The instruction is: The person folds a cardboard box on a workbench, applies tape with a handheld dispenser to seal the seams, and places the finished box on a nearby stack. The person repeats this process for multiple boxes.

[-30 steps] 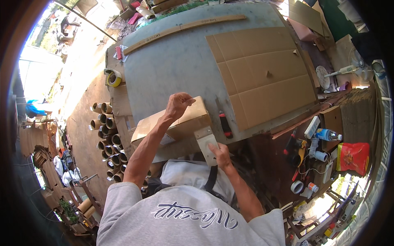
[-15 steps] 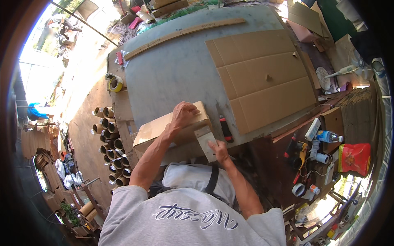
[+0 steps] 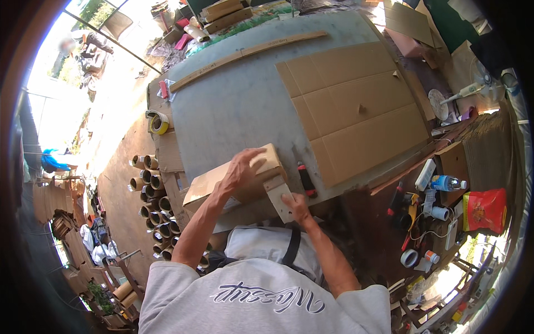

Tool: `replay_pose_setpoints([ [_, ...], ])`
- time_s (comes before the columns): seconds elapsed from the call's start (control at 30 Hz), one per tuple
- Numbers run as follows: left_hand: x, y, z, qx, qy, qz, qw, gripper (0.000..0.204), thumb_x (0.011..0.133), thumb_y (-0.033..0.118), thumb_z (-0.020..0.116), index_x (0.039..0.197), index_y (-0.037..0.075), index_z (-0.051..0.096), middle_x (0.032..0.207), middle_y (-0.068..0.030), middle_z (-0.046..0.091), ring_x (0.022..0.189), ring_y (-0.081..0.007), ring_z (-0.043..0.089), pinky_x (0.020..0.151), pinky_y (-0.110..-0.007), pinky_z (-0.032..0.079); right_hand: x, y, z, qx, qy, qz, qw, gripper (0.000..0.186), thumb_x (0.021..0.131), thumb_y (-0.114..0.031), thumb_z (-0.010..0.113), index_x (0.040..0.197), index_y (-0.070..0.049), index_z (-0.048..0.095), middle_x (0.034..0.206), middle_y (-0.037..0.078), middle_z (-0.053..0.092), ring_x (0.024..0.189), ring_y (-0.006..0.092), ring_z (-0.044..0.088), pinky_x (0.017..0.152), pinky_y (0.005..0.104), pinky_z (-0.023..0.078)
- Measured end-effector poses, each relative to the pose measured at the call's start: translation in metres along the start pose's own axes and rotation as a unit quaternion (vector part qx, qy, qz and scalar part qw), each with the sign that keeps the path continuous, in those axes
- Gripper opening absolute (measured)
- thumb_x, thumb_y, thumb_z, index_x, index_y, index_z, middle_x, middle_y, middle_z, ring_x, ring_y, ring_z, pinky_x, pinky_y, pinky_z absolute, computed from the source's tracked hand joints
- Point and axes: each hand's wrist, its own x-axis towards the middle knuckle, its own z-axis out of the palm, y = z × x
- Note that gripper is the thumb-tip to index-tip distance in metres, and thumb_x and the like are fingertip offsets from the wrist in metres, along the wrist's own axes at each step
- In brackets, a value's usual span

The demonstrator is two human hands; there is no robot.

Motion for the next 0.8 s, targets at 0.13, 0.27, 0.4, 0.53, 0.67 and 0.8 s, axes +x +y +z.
replay_pose_setpoints([
  [0.13, -0.017, -0.020, 0.017, 0.162, -0.036, 0.132, 0.977, 0.053, 0.098, 0.024, 0.069, 0.143, 0.000, 0.058, 0.140, -0.0235, 0.064, 0.122, -0.0407, 0.065, 0.104, -0.047, 0.051, 0.005, -0.001, -0.001, -0.024, -0.011, -0.012, 1.000, 0.044, 0.097, -0.043, 0.069, 0.096, 0.001, 0.074, 0.079, 0.000, 0.066, 0.073, 0.0107, 0.059, 0.065, 0.0315, 0.048],
  [0.27, -0.042, -0.002, 0.003, 0.184, -0.047, 0.016, 0.982, 0.052, 0.093, 0.025, 0.074, 0.135, -0.002, 0.059, 0.138, -0.0211, 0.065, 0.122, -0.0399, 0.065, 0.101, -0.048, 0.052, 0.002, -0.008, -0.005, -0.044, -0.014, -0.038, 0.998, 0.047, 0.096, -0.044, 0.069, 0.096, 0.002, 0.073, 0.080, 0.004, 0.069, 0.073, 0.0132, 0.061, 0.067, 0.0335, 0.049],
  [0.4, -0.070, -0.009, 0.007, 0.253, 0.077, 0.044, 0.964, 0.039, 0.091, 0.019, 0.073, 0.122, -0.001, 0.063, 0.128, -0.0193, 0.069, 0.117, -0.0374, 0.067, 0.093, -0.049, 0.055, 0.003, -0.010, -0.001, -0.059, -0.015, -0.036, 0.997, 0.051, 0.095, -0.047, 0.068, 0.094, 0.004, 0.073, 0.081, 0.008, 0.071, 0.075, 0.0154, 0.062, 0.068, 0.0355, 0.050],
  [0.53, -0.049, -0.024, -0.017, 0.217, 0.039, 0.008, 0.975, 0.024, 0.095, 0.023, 0.068, 0.112, 0.005, 0.066, 0.109, -0.0189, 0.074, 0.095, -0.0360, 0.073, 0.077, -0.050, 0.055, 0.004, -0.029, 0.003, -0.049, -0.017, -0.034, 0.998, 0.054, 0.095, -0.050, 0.069, 0.091, 0.004, 0.073, 0.077, 0.009, 0.070, 0.070, 0.0151, 0.061, 0.065, 0.0348, 0.049],
  [0.67, -0.012, -0.032, -0.054, 0.198, 0.026, -0.030, 0.979, 0.024, 0.102, 0.030, 0.059, 0.104, 0.009, 0.070, 0.088, -0.0201, 0.074, 0.080, -0.0411, 0.071, 0.071, -0.052, 0.054, -0.014, -0.054, 0.010, -0.055, 0.017, -0.046, 0.997, 0.056, 0.097, -0.051, 0.068, 0.090, 0.004, 0.072, 0.076, 0.008, 0.069, 0.068, 0.0141, 0.059, 0.063, 0.0345, 0.048],
  [0.8, 0.016, -0.049, -0.074, 0.202, 0.018, -0.060, 0.977, 0.039, 0.107, 0.039, 0.050, 0.097, 0.009, 0.073, 0.077, -0.0233, 0.070, 0.077, -0.0461, 0.068, 0.070, -0.054, 0.053, -0.038, -0.055, 0.017, -0.040, 0.038, -0.027, 0.998, 0.055, 0.097, -0.050, 0.068, 0.090, 0.004, 0.072, 0.078, 0.007, 0.069, 0.071, 0.0127, 0.059, 0.065, 0.0335, 0.048],
])
